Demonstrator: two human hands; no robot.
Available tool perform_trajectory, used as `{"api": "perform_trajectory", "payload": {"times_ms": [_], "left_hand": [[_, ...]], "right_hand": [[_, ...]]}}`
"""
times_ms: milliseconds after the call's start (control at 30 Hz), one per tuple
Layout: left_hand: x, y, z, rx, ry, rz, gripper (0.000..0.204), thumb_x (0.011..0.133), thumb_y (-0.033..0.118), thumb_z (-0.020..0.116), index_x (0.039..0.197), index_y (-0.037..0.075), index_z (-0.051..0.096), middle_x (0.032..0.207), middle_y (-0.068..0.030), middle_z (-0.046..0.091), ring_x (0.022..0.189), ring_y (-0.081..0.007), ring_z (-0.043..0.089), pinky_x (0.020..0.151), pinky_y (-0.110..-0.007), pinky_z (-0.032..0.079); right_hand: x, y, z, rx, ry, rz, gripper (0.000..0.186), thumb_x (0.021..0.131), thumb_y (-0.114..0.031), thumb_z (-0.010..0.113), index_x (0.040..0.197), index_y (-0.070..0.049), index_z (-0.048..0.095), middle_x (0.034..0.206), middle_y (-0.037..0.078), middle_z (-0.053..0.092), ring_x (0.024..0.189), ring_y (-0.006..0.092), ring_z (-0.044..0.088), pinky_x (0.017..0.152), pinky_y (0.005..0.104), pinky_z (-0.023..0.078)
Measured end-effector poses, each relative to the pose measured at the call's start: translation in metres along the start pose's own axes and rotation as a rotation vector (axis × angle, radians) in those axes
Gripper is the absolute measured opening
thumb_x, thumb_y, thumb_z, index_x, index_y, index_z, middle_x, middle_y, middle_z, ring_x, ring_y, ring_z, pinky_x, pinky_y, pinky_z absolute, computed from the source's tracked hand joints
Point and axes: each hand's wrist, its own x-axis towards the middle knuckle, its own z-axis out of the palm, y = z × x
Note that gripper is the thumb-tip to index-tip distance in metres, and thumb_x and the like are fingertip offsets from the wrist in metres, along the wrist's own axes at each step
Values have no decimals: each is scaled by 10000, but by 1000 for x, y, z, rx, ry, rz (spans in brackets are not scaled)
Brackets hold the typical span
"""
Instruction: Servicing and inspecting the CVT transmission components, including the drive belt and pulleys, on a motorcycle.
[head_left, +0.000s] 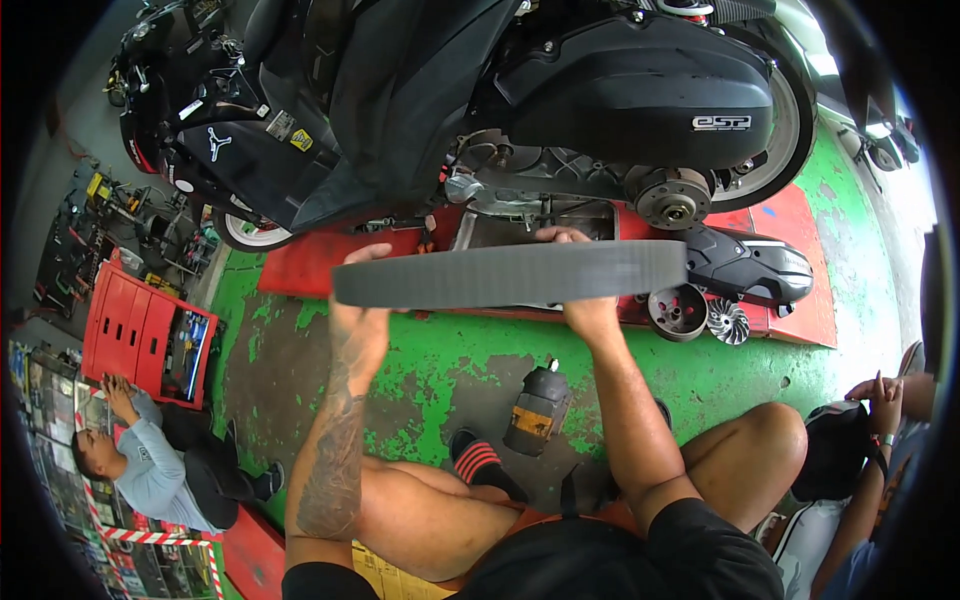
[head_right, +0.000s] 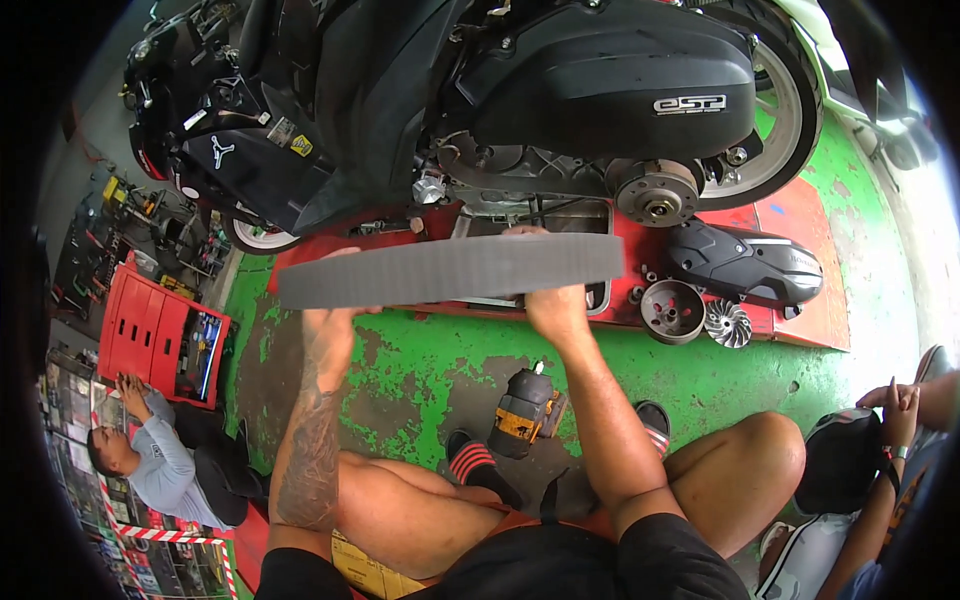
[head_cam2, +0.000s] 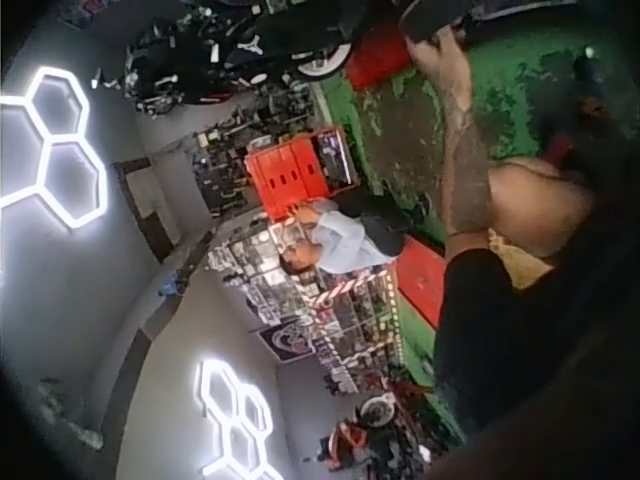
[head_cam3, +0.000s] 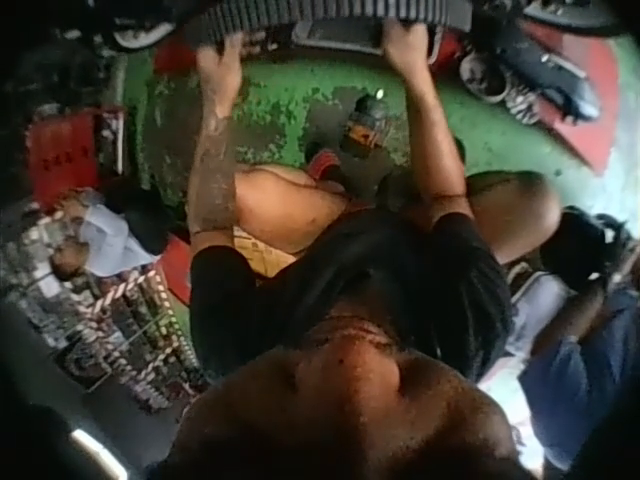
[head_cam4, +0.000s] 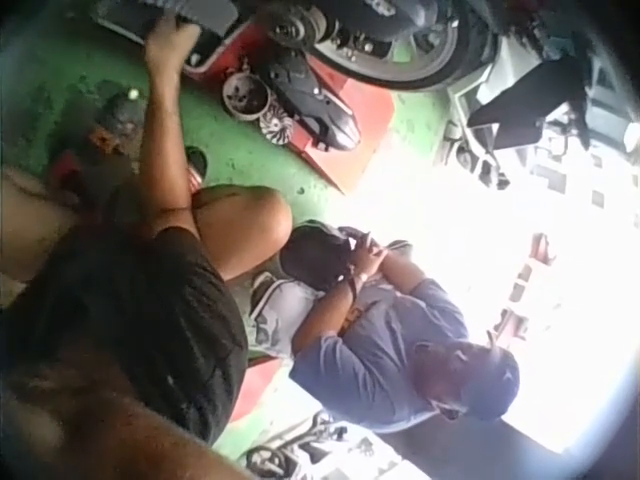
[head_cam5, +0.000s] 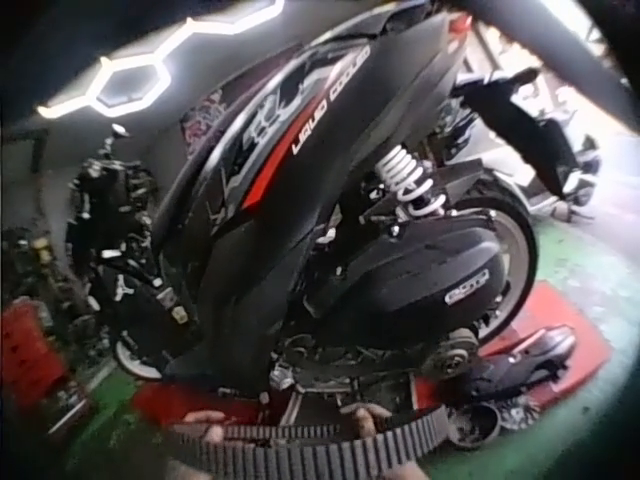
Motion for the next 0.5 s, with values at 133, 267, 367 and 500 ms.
{"api": "perform_trajectory", "payload": {"times_ms": [133, 267, 367, 500], "left_hand": [[-5, 12, -13, -150, 131, -57, 263, 1046, 196, 494, 1218, 3, 538, 1033, -111, 668, 868, -195, 707, 680, -310, 580], [-6, 31, -9, -299, 89, -147, 368, 1054, 343, 480, 1231, 23, 521, 933, -126, 691, 732, -206, 703, 666, -310, 578], [-10, 31, -3, -447, 48, -145, 353, 1052, 340, 484, 1186, 20, 548, 878, -114, 694, 740, -204, 698, 647, -315, 565], [-17, 21, 3, -603, 48, -184, 273, 1048, 340, 506, 1022, 83, 592, 706, -53, 637, 647, -156, 615, 613, -316, 513]], "right_hand": [[-2, -4, -13, 637, -52, 599, 303, 1046, -283, 473, 1179, -46, 606, 850, 26, 590, 529, 119, 521, 456, 257, 433], [7, -45, -14, 911, -60, 689, 228, 1029, -299, 538, 1054, -77, 582, 850, -14, 523, 519, 91, 405, 452, 247, 364], [2, -41, -10, 1046, -44, 752, 200, 1018, -285, 570, 920, -122, 508, 835, -21, 484, 518, 84, 358, 456, 251, 337], [-6, -27, -2, 1228, -36, 805, 222, 1018, -270, 573, 864, -153, 466, 765, -24, 430, 515, 83, 355, 445, 247, 322]]}}
